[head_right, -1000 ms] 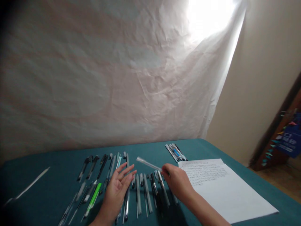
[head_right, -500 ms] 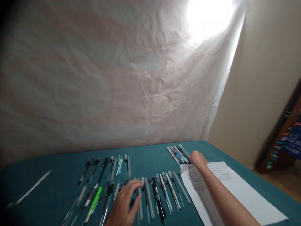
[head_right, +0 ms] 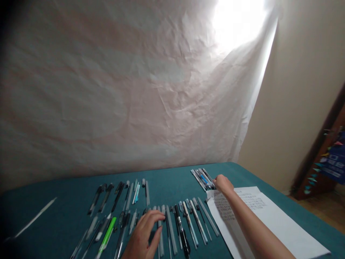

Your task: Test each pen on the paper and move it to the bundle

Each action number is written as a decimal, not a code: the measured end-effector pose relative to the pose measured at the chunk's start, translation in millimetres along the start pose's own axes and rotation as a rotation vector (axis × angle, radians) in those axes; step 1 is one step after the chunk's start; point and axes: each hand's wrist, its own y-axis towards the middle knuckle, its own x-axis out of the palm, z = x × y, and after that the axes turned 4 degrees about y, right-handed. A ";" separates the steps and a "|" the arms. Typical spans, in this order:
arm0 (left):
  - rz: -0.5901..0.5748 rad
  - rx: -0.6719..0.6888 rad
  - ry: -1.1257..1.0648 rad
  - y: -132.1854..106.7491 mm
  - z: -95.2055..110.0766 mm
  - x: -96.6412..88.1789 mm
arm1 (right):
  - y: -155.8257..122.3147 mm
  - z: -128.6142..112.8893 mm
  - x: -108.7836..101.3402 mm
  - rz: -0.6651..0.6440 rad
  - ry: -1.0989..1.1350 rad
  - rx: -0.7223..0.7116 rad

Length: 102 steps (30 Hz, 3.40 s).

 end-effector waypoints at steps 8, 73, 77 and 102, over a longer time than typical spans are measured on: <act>-0.040 -0.016 0.025 -1.7 -0.1 1.3 | -39.8 -22.7 1.5 -0.056 0.065 -0.216; 0.167 -0.775 -1.184 8.0 16.7 7.6 | -175.9 -82.6 -24.2 -0.338 1.100 -0.450; 0.352 -0.873 -1.269 9.3 -0.1 7.2 | -181.9 -85.9 -10.1 -0.346 0.828 -0.588; 0.155 -0.860 -1.357 3.7 19.1 7.9 | -179.6 -83.6 2.1 -0.219 0.605 -0.658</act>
